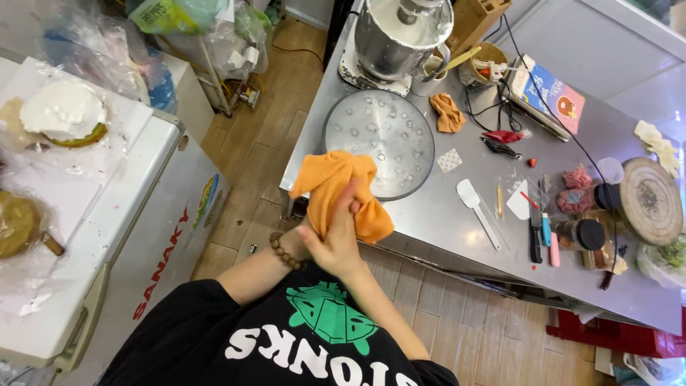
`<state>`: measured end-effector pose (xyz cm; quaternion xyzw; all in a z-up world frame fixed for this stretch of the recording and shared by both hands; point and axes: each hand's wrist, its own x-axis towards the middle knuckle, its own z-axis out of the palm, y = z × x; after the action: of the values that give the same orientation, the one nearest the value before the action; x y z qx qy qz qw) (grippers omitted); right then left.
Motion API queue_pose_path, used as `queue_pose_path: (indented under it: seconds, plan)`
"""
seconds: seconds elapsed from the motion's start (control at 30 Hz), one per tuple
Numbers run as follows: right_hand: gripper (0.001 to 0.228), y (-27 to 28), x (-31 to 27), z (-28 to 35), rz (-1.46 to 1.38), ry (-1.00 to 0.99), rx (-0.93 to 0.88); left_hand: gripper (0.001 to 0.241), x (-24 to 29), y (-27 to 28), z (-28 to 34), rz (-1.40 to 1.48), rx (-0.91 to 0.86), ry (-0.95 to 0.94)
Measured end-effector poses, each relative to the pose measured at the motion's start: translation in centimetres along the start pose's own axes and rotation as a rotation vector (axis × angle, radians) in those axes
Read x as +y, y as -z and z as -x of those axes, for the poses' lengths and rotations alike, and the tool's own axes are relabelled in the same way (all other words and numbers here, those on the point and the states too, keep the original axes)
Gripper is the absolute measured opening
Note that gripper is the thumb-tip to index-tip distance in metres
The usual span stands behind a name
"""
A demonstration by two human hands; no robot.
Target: Preparing a professional stand mixer by attaching a bowl of cream and cleaning the surrounding equipment.
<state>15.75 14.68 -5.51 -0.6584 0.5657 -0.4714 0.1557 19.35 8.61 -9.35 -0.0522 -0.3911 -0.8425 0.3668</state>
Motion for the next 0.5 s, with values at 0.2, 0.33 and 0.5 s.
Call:
queue_pose_path:
  seconds: [0.2, 0.33, 0.5]
  plan:
    - [0.076, 4.0, -4.7, -1.6, 0.14, 0.119, -0.155, 0.064, -2.7, 0.6, 0.0, -0.247, 0.018, -0.03]
    - [0.05, 8.9, -6.9, -1.0, -0.225, -0.226, -0.362, 0.064, -3.2, 0.8, -0.9, -0.431, 0.036, -0.059]
    - [0.044, 8.1, 2.4, -2.7, 0.09, -0.053, 0.436, 0.064, -5.1, 1.4, -1.6, -0.656, 0.071, -0.094]
